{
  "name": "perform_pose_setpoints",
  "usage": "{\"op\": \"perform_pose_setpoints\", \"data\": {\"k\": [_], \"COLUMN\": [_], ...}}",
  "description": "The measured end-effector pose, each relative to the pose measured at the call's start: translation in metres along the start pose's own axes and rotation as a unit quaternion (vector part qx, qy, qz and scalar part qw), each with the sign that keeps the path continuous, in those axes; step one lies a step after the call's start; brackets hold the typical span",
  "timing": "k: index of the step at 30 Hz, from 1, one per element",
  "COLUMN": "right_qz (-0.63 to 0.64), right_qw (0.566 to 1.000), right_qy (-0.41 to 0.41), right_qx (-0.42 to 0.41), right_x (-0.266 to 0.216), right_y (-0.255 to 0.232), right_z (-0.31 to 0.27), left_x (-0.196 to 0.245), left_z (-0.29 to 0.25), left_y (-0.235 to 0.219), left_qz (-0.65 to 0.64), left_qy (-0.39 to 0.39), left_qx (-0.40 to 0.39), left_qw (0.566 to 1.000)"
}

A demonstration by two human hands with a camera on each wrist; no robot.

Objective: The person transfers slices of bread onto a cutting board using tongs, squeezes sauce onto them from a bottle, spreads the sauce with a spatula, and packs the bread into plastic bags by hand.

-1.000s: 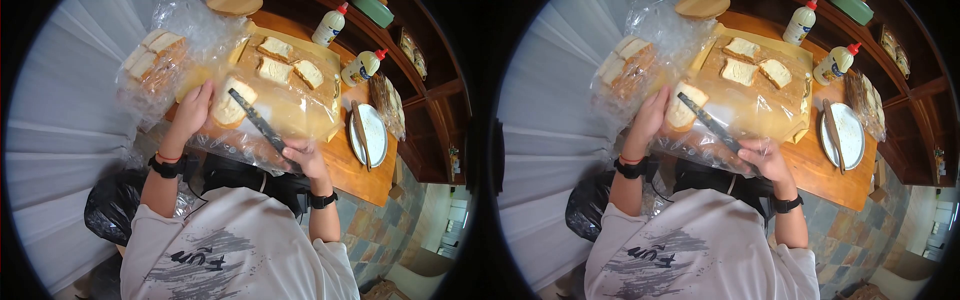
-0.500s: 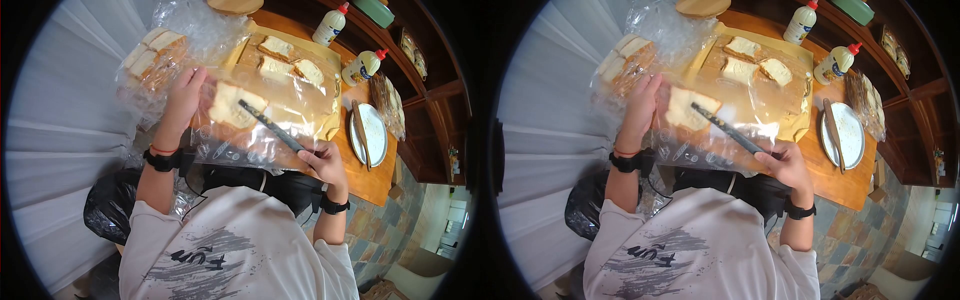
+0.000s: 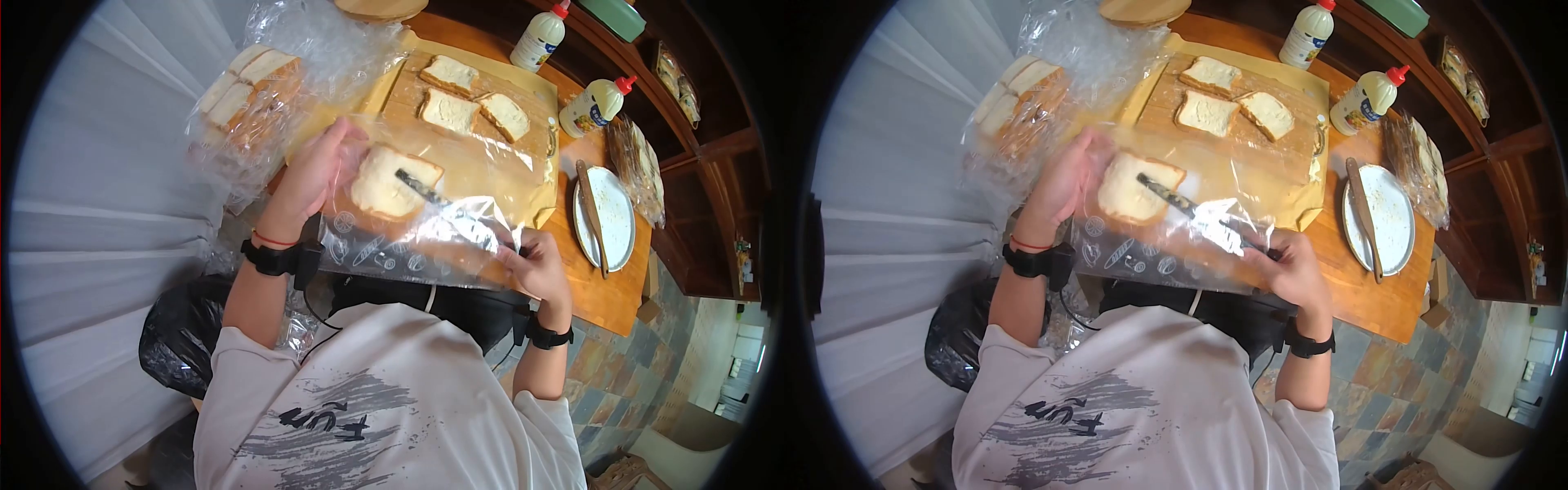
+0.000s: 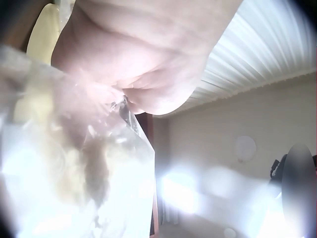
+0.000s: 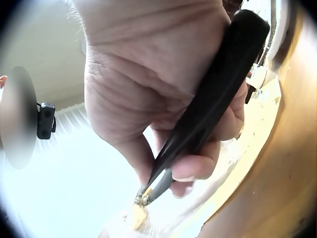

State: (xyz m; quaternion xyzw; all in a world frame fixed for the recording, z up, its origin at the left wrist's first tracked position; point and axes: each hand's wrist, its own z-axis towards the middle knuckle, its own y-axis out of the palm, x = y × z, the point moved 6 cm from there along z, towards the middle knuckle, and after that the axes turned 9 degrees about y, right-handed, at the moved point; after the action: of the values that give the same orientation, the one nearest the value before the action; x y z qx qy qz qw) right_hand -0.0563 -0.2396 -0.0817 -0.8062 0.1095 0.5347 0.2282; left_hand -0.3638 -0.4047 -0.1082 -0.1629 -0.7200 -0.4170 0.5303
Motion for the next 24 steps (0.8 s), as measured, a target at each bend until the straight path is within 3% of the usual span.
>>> {"op": "perform_pose_setpoints", "data": {"k": [2,5,7,10,14,16,24], "right_qz": [-0.006,-0.034,-0.021,0.023,0.026,0.007,0.003], "right_qw": [1.0,0.999,0.998,0.997,0.998,0.999,1.0], "right_qy": [0.023,-0.008,0.051,0.032,0.021,-0.032,0.016], "right_qx": [0.009,0.012,-0.035,-0.072,-0.05,-0.038,-0.02], "right_x": [0.004,0.001,0.002,0.007,0.006,0.005,0.009], "right_y": [-0.004,-0.005,-0.001,0.004,0.009,0.008,0.007], "right_z": [0.001,0.001,0.001,0.001,0.005,0.009,0.013], "left_x": [0.004,0.013,0.01,0.009,-0.005,0.001,0.009], "left_z": [0.0,-0.004,-0.003,-0.006,-0.001,-0.005,-0.012], "left_y": [-0.007,0.0,0.002,0.005,-0.003,0.006,0.007], "left_qz": [0.004,-0.01,0.005,0.035,0.031,0.038,-0.025], "left_qy": [0.006,0.004,0.01,-0.032,0.013,0.016,0.022], "left_qx": [0.029,-0.001,-0.001,-0.017,0.0,0.008,-0.009], "left_qw": [1.0,1.0,1.0,0.999,0.999,0.999,0.999]}}
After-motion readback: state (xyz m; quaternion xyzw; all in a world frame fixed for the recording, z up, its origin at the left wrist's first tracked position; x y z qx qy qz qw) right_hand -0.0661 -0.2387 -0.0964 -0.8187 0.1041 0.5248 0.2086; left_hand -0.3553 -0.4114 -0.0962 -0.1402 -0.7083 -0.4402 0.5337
